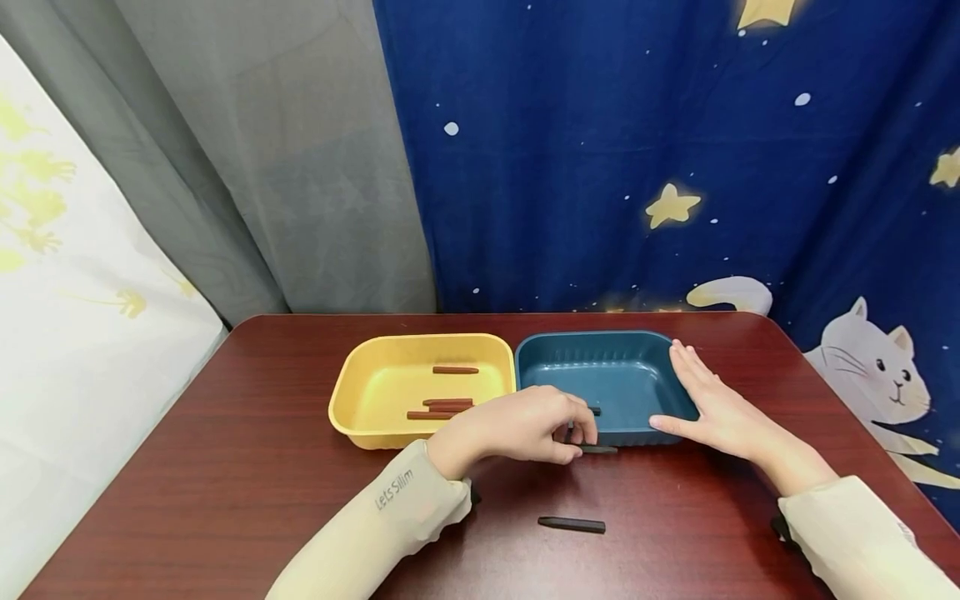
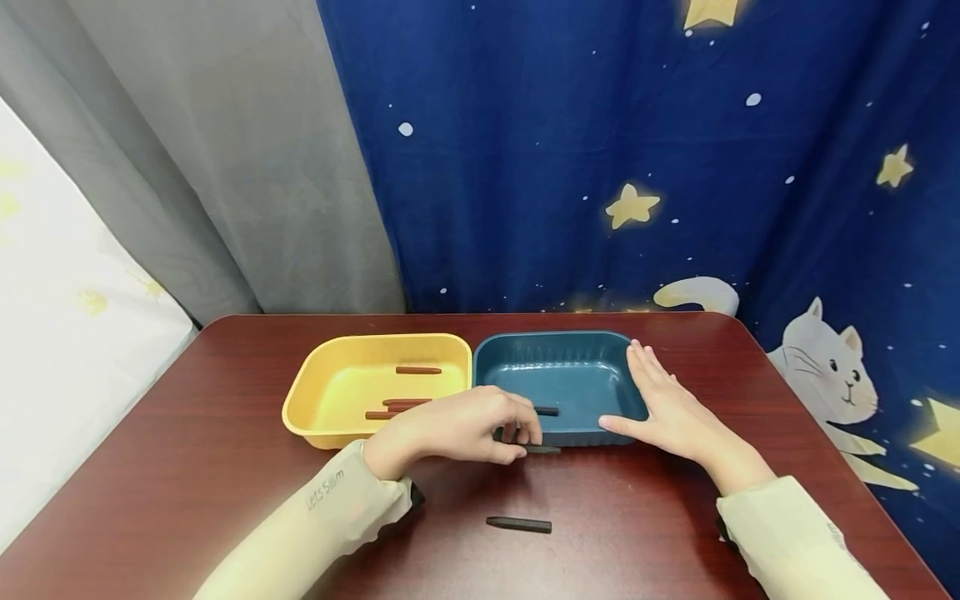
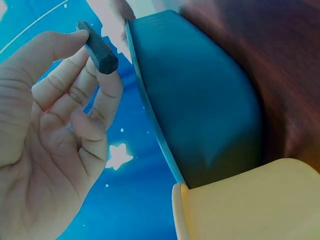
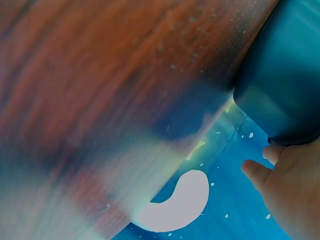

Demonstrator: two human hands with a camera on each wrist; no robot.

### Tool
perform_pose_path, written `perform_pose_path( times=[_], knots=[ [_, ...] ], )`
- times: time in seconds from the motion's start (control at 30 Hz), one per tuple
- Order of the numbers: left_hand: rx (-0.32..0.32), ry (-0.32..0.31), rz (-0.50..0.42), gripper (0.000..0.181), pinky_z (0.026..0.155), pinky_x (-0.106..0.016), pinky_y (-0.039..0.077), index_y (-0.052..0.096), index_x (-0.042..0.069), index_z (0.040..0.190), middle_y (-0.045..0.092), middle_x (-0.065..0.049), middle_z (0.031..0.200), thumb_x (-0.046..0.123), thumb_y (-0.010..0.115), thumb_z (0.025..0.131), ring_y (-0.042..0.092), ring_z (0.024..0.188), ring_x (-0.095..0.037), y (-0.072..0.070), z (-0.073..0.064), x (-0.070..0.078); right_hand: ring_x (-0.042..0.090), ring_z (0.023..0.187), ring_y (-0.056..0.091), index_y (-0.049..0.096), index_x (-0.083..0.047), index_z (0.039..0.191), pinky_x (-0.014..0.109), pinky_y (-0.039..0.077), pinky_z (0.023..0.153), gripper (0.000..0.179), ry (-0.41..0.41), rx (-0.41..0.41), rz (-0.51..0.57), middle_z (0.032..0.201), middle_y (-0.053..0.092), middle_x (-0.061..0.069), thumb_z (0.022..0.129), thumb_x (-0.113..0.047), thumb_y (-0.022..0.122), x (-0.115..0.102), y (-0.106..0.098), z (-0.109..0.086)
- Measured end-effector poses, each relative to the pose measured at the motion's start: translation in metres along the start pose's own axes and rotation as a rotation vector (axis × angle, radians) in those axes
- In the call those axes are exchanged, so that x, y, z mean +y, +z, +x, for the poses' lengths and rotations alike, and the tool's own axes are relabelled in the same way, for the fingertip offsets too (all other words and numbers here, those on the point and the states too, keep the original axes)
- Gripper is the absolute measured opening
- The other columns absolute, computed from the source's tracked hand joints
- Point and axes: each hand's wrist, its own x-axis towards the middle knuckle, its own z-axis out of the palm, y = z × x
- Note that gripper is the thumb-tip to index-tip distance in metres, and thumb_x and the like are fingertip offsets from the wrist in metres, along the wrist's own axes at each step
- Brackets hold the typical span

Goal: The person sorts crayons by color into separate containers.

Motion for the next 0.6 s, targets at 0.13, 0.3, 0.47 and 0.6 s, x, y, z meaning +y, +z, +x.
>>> perform_pose_path(
  times=[0.13, 0.3, 0.47, 0.6],
  knots=[
    [0.040, 0.011, -0.003, 0.014, 0.070, -0.008, 0.042, 0.071, 0.014, 0.105, 0.064, 0.007, 0.091, 0.014, 0.065, 0.092, 0.054, 0.072, 0.002, -0.003, 0.002, -0.003, 0.042, 0.154, -0.005, -0.003, -0.006, 0.159, 0.074, 0.011, 0.113, 0.111, -0.002, 0.002, -0.005, 0.168, -0.007, 0.015, 0.088, -0.052, 0.069, 0.001, 0.000, 0.000],
    [0.117, 0.001, -0.013, 0.013, 0.073, -0.010, 0.043, 0.071, 0.015, 0.105, 0.065, 0.007, 0.093, 0.014, 0.065, 0.093, 0.056, 0.077, -0.001, -0.005, 0.006, -0.007, 0.042, 0.154, -0.005, -0.003, -0.006, 0.159, 0.074, 0.011, 0.113, 0.112, 0.001, 0.001, -0.013, 0.168, -0.006, 0.015, 0.088, -0.053, 0.069, 0.001, 0.000, 0.000],
    [0.183, -0.061, -0.027, 0.013, 0.070, -0.012, 0.044, 0.071, 0.014, 0.104, 0.066, 0.005, 0.092, 0.013, 0.067, 0.092, 0.056, 0.074, -0.003, -0.005, 0.008, -0.012, 0.042, 0.154, -0.005, -0.003, -0.006, 0.159, 0.073, 0.011, 0.114, 0.112, 0.000, -0.001, -0.018, 0.168, -0.005, 0.017, 0.088, -0.054, 0.068, 0.000, 0.001, 0.001],
    [0.191, -0.128, -0.012, 0.013, 0.067, -0.013, 0.043, 0.071, 0.014, 0.104, 0.066, 0.005, 0.092, 0.013, 0.067, 0.092, 0.053, 0.069, -0.003, -0.001, 0.007, -0.018, 0.042, 0.154, -0.005, -0.003, -0.006, 0.160, 0.074, 0.010, 0.114, 0.111, 0.003, -0.001, -0.015, 0.168, -0.006, 0.016, 0.088, -0.053, 0.068, 0.001, 0.001, 0.001]
  ],
)
